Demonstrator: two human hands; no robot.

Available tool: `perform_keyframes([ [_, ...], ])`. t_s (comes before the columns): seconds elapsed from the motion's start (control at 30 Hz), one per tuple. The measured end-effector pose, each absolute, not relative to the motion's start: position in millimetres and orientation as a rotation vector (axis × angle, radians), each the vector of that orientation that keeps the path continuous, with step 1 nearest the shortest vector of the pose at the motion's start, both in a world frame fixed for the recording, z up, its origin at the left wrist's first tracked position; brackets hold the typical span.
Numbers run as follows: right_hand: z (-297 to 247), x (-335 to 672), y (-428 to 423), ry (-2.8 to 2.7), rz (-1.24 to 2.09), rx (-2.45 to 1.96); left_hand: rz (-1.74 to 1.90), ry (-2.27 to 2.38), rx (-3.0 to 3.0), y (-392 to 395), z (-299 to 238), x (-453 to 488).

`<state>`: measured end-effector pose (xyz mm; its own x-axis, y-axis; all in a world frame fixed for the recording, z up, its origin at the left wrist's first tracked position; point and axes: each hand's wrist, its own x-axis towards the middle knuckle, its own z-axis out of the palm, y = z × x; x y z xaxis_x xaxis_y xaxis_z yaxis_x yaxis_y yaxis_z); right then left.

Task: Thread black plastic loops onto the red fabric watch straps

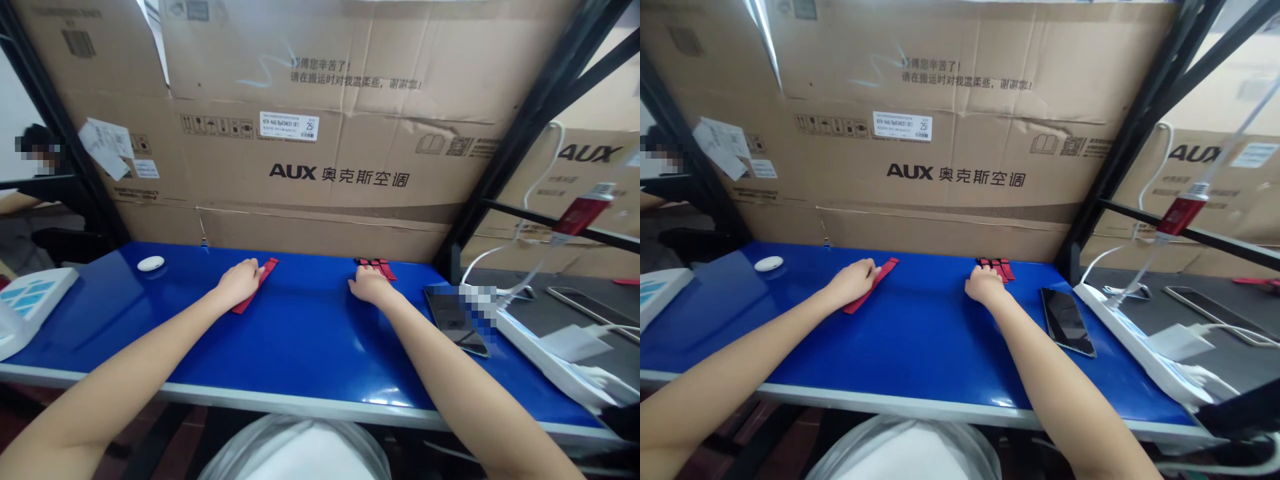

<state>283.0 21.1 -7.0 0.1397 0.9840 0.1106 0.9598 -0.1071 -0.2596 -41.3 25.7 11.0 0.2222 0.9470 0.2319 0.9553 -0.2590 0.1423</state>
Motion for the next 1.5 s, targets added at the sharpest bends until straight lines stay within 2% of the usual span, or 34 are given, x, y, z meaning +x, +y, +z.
perform_keyframes([
  [0.07, -8.9, 286.9, 23.0, -1.913, 0.140, -2.287, -0.338, -1.983, -2.264, 27.9, 11.2, -49.6],
  [0.17, -10.1, 278.9, 16.2, -1.972, 0.135, -2.236, -0.236, -2.057, -2.133, 29.8, 10.2, -57.3],
  [0.37, -5.2, 253.6, -1.0, -2.131, 0.184, -1.761, -0.103, -2.094, -2.148, 32.5, 11.6, -65.9],
  [0.47, -0.7, 264.2, 6.0, -2.017, 0.273, -1.576, -0.119, -2.069, -2.147, 30.5, 15.9, -67.6],
  [0.53, -1.2, 279.4, 14.0, -1.942, 0.187, -1.574, -0.124, -2.061, -2.122, 27.7, 19.1, -66.3],
  [0.7, -14.6, 306.0, 29.9, -2.079, 0.205, -1.624, -0.321, -1.891, -2.101, 16.7, 23.9, -48.1],
  [0.93, -20.6, 276.8, 27.7, -2.162, 0.165, -1.498, -0.664, -1.276, -2.496, -3.8, 4.7, -3.2],
  [1.23, -23.3, 218.6, -8.5, -1.905, 0.847, -1.118, -0.755, -1.016, -2.886, -13.6, -15.9, 15.9],
  [1.4, -19.4, 222.3, -7.1, -1.732, 1.198, -1.090, -0.791, -0.830, -3.031, -14.3, -11.5, 12.5],
  [1.5, -12.6, 228.0, -7.5, -1.634, 1.243, -1.085, -0.854, -0.783, -3.057, -16.4, -8.0, 11.2],
])
